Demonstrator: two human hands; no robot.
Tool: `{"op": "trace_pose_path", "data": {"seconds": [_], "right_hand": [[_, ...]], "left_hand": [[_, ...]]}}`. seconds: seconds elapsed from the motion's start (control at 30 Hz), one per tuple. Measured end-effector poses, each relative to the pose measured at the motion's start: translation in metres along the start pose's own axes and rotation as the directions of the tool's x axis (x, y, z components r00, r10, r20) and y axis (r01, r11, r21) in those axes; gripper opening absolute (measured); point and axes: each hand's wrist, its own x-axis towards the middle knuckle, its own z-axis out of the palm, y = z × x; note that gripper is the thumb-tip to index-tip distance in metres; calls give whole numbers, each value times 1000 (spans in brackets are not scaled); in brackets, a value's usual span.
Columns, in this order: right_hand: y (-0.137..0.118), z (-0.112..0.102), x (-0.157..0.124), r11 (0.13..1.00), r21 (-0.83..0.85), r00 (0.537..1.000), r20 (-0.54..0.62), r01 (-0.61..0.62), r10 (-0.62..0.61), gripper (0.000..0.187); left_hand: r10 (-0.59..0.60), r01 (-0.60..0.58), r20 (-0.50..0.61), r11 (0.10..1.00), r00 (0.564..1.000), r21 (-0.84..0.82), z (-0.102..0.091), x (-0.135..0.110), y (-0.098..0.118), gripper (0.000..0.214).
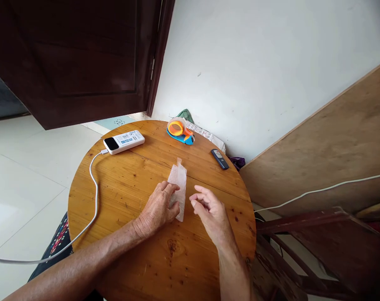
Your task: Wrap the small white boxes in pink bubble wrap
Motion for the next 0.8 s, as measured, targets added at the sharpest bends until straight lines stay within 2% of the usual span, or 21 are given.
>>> {"op": "trace_pose_path", "data": {"seconds": [0.07,0.17,0.27,0.33,0.43,0.5,0.63,0.73,0.8], "right_hand": [[10,-1,11,992,30,993,-1,-121,121,44],[20,5,27,962,84,965,62,-260,255,58],[20,14,41,934,168,948,96,-316,304,71],[17,19,49,924,199,944,118,-327,309,72],[15,24,57,929,205,947,160,-308,279,57],[17,28,60,940,215,958,167,-266,232,43],[25,32,61,983,145,992,78,-108,98,24],[25,33,58,997,76,1000,14,-15,14,19],[23,33,55,995,97,1000,12,0,-1,18]], "left_hand": [[3,-3,-4,1000,1000,8,1,-1,0,38],[14,-14,-13,1000,1000,21,1,-2,1,38],[45,-45,-18,998,999,40,2,-3,2,42],[80,-78,-18,996,997,52,3,-4,1,48],[141,-139,-23,987,990,86,4,-5,1,52],[164,-160,-31,980,986,120,4,-5,2,47],[142,-137,-21,978,990,160,1,-6,5,35],[116,-112,-23,984,993,137,-1,-6,6,35],[101,-96,-28,987,995,127,-2,-5,6,36]]}}
